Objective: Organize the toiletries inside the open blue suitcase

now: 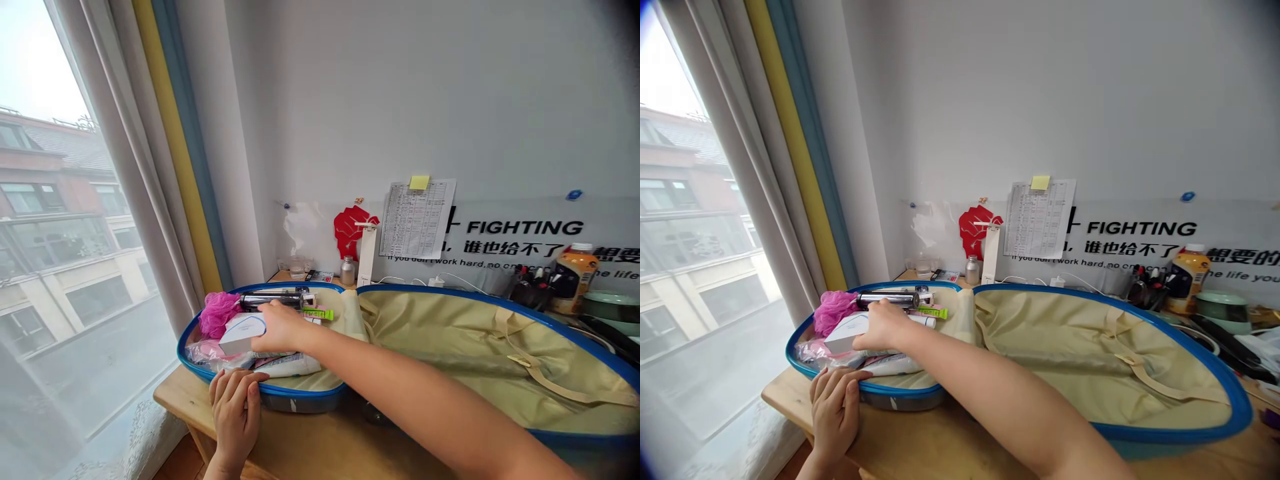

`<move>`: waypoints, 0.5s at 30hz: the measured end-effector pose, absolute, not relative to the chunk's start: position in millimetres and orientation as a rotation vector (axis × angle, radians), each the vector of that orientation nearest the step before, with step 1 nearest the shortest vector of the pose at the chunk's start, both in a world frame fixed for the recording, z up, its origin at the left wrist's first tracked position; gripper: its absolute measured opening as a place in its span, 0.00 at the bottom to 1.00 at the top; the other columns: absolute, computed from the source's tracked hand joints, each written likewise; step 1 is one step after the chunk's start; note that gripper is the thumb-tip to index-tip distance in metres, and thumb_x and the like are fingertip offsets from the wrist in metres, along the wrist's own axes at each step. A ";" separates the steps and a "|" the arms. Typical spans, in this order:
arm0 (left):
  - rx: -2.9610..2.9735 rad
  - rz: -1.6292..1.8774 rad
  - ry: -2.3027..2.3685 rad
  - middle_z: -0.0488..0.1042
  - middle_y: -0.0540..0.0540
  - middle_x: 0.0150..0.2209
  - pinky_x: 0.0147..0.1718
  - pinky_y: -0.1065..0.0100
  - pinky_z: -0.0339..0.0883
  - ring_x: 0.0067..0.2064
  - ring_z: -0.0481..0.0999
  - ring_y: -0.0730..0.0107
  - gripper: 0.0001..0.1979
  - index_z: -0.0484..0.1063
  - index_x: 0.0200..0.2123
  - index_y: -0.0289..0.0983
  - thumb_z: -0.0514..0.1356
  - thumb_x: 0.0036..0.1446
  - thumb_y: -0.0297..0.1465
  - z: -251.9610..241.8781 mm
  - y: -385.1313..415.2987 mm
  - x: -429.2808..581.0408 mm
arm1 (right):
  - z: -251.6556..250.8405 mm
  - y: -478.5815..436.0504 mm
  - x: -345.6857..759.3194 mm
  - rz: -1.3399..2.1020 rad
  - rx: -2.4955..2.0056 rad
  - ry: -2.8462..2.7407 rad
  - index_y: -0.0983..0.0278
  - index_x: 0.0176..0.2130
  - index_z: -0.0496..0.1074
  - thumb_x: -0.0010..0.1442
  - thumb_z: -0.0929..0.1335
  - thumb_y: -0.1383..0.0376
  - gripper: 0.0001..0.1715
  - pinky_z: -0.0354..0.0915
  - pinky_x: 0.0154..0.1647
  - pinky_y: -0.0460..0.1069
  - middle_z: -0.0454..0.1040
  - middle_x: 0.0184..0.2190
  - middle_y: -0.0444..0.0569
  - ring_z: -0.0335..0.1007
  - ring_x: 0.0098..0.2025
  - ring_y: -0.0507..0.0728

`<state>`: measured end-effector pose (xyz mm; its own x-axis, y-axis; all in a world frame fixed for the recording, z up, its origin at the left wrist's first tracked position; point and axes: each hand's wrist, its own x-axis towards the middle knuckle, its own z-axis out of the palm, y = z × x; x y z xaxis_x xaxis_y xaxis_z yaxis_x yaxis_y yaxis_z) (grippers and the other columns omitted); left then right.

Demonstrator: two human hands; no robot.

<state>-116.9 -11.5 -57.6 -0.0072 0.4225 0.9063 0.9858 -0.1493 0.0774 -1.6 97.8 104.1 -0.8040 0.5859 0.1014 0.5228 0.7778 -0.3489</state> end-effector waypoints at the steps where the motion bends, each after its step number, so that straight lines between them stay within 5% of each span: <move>1: -1.633 -1.122 -1.479 0.77 0.49 0.33 0.50 0.59 0.55 0.38 0.72 0.66 0.14 0.74 0.40 0.42 0.49 0.63 0.28 -57.6 -11.6 -117.1 | 99.7 96.5 -11.5 0.473 -0.870 -2.763 0.69 0.53 0.67 0.46 0.71 0.53 0.38 0.66 0.48 0.52 0.70 0.52 0.61 0.70 0.50 0.64; 11: -1.640 -1.100 -1.482 0.76 0.49 0.33 0.49 0.59 0.55 0.38 0.72 0.66 0.13 0.74 0.40 0.42 0.49 0.63 0.27 -56.4 -12.4 -117.2 | 95.8 100.2 -10.0 0.704 -0.782 -2.683 0.60 0.54 0.69 0.51 0.72 0.55 0.31 0.66 0.47 0.48 0.72 0.53 0.47 0.71 0.48 0.56; 15: -1.649 -1.134 -1.473 0.76 0.50 0.32 0.48 0.60 0.55 0.37 0.72 0.66 0.12 0.74 0.39 0.43 0.50 0.62 0.27 -53.3 -13.6 -115.5 | 129.6 126.5 61.9 0.810 -0.716 -2.634 0.63 0.46 0.74 0.61 0.64 0.56 0.19 0.66 0.40 0.46 0.78 0.41 0.47 0.73 0.38 0.51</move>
<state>-115.5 -13.6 -53.3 -0.0029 0.4263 0.9046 0.9836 -0.1620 0.0795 61.9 126.5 129.6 -0.8330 0.5382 0.1285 0.3729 0.7176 -0.5882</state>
